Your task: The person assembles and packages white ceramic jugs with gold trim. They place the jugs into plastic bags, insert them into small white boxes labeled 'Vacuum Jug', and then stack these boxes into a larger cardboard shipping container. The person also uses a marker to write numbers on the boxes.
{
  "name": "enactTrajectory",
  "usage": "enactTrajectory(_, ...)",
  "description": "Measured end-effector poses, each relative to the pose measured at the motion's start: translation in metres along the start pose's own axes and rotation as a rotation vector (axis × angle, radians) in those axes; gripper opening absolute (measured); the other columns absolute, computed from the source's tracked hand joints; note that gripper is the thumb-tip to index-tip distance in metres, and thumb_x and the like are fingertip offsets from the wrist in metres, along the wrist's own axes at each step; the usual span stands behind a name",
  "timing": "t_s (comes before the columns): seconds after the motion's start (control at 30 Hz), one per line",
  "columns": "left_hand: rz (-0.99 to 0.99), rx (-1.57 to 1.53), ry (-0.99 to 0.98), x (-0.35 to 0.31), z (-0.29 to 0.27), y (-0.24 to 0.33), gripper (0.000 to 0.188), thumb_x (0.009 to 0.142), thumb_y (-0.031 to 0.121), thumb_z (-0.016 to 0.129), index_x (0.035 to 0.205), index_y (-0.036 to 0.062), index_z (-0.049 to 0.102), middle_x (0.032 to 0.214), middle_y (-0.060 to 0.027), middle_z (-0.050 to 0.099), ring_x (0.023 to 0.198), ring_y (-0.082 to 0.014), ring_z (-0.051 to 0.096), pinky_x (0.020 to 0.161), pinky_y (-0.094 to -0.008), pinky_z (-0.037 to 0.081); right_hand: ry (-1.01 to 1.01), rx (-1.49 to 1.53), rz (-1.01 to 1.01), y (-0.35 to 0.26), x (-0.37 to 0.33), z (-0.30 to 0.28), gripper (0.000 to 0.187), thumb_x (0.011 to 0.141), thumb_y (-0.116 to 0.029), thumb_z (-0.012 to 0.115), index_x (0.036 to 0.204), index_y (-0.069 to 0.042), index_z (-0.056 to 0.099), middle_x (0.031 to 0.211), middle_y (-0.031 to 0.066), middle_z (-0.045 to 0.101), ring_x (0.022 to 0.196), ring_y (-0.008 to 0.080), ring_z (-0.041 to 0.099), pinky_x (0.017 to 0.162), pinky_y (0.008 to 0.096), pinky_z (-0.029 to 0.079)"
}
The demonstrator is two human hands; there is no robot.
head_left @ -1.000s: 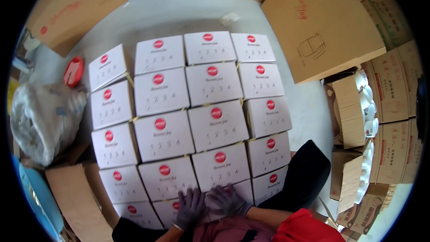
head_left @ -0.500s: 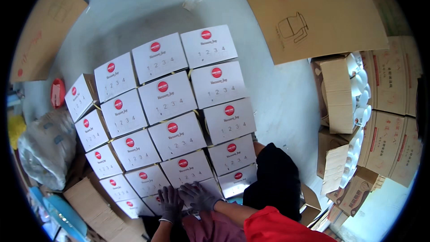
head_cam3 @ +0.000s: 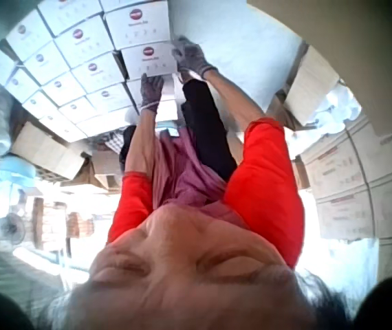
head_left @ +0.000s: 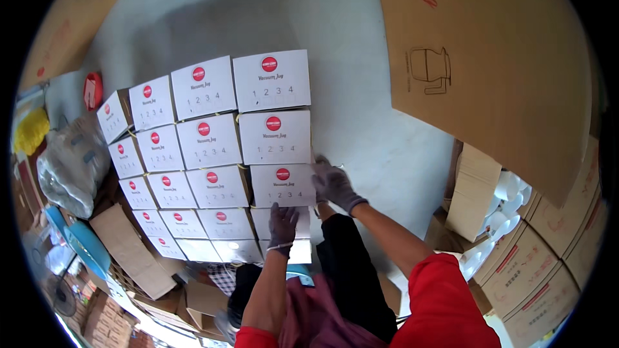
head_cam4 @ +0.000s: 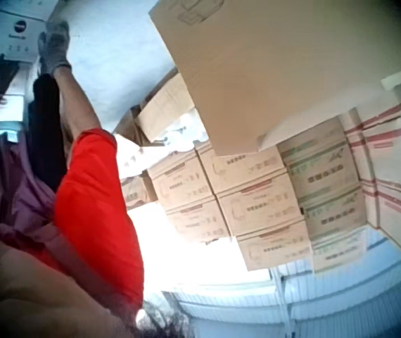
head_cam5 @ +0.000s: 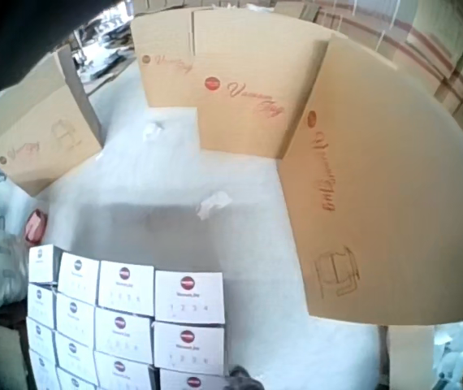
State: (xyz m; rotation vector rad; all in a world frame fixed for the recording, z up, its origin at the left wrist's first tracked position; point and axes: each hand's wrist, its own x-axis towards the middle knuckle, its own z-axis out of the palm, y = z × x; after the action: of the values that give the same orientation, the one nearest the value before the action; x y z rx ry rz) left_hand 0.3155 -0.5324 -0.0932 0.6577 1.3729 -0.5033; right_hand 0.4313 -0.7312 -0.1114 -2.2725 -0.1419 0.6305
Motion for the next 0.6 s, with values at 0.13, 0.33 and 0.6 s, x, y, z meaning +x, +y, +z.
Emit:
enactTrajectory(0.13, -0.068, -0.212, 0.088, 0.022, 0.021, 0.0, 0.068, 0.089, 0.055, 0.053, 0.137, 0.0085, 0.042, 0.139, -0.0135, 0.043, 0.128, -0.0322, 0.041, 0.106, -0.0463, 0.034, -0.1, -0.127, 0.194, 0.048, -0.02, -0.052, 0.032, 0.088, -0.031, 0.057, 0.11, -0.009, 0.061, 0.105, 0.015, 0.066, 0.093, 0.0333, 0.064, 0.085, 0.0447, 0.049)
enactTrajectory(0.33, -0.023, -0.377, 0.095, 0.021, 0.028, -0.015, 0.068, 0.083, 0.053, 0.062, 0.136, 0.0138, 0.045, 0.139, -0.0137, 0.043, 0.127, -0.0321, 0.043, 0.107, -0.0463, 0.034, -0.274, -0.235, 0.195, 0.052, -0.019, -0.075, 0.037, 0.089, -0.031, 0.056, 0.119, -0.01, 0.059, 0.108, 0.0149, 0.065, 0.1, 0.0331, 0.063, 0.089, 0.0442, 0.048)
enactTrajectory(0.6, 0.062, -0.069, 0.103, 0.023, 0.043, -0.009, 0.041, 0.092, 0.043, 0.052, 0.111, 0.0084, 0.06, 0.096, -0.0056, 0.063, 0.077, -0.015, 0.054, 0.063, -0.0279, 0.04, -0.11, -0.572, -0.161, 0.015, 0.128, -0.126, 0.043, 0.086, -0.031, 0.061, 0.12, -0.007, 0.057, 0.116, 0.0178, 0.059, 0.108, 0.0338, 0.055, 0.096, 0.0463, 0.041)
